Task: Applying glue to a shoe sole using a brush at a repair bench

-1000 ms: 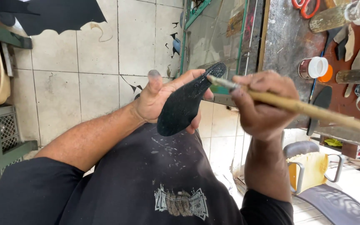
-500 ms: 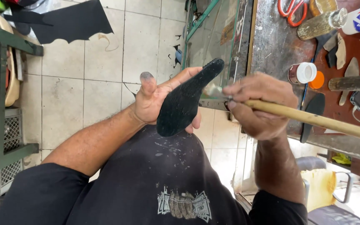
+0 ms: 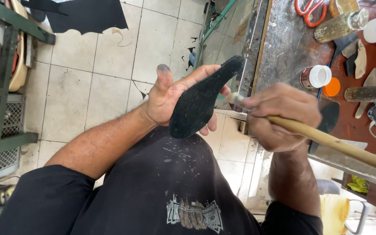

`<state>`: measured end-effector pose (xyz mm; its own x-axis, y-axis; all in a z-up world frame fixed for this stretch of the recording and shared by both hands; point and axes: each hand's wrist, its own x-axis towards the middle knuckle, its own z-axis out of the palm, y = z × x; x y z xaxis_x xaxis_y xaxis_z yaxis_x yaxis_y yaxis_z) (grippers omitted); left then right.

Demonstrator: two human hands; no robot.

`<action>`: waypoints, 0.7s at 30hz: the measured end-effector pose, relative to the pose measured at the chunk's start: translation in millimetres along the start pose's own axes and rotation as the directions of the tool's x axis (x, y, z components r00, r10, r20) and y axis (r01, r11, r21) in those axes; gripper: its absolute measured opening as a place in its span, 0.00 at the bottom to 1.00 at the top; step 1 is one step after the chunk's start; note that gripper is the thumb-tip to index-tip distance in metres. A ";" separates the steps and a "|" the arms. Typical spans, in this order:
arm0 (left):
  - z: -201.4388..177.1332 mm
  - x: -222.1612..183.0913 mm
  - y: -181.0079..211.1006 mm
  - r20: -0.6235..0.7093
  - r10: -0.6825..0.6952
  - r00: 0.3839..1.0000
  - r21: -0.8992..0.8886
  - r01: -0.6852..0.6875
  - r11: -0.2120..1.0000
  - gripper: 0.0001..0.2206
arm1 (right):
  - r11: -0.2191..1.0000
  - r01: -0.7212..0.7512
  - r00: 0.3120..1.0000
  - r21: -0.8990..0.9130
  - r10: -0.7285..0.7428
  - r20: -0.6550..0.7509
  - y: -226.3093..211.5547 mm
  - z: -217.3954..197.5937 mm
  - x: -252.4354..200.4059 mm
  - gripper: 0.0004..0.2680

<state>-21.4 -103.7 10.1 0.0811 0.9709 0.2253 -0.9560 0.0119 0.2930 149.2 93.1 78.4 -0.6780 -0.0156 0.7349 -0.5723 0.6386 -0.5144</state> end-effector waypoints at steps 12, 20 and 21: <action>11.1 -10.8 -49.4 0.056 0.002 0.998 -0.071 0.002 0.997 0.57 | 0.982 -0.115 0.993 0.146 0.118 -0.010 -7.2 -29.6 -17.8 0.05; 10.6 -28.8 -76.6 -0.017 0.010 1.000 -0.036 -0.011 0.999 0.56 | 0.988 -0.075 0.997 0.136 0.078 -0.020 -4.0 -27.6 -18.7 0.08; 12.2 -29.7 -76.7 -0.039 0.019 0.999 0.028 -0.018 0.999 0.55 | 0.998 -0.044 0.996 0.049 0.047 -0.075 4.2 -25.3 -15.3 0.07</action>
<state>53.0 -136.3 -7.7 0.0515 0.9796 0.1944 -0.9490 -0.0127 0.3150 168.8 115.4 76.2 -0.6679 0.0721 0.7408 -0.5642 0.6000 -0.5671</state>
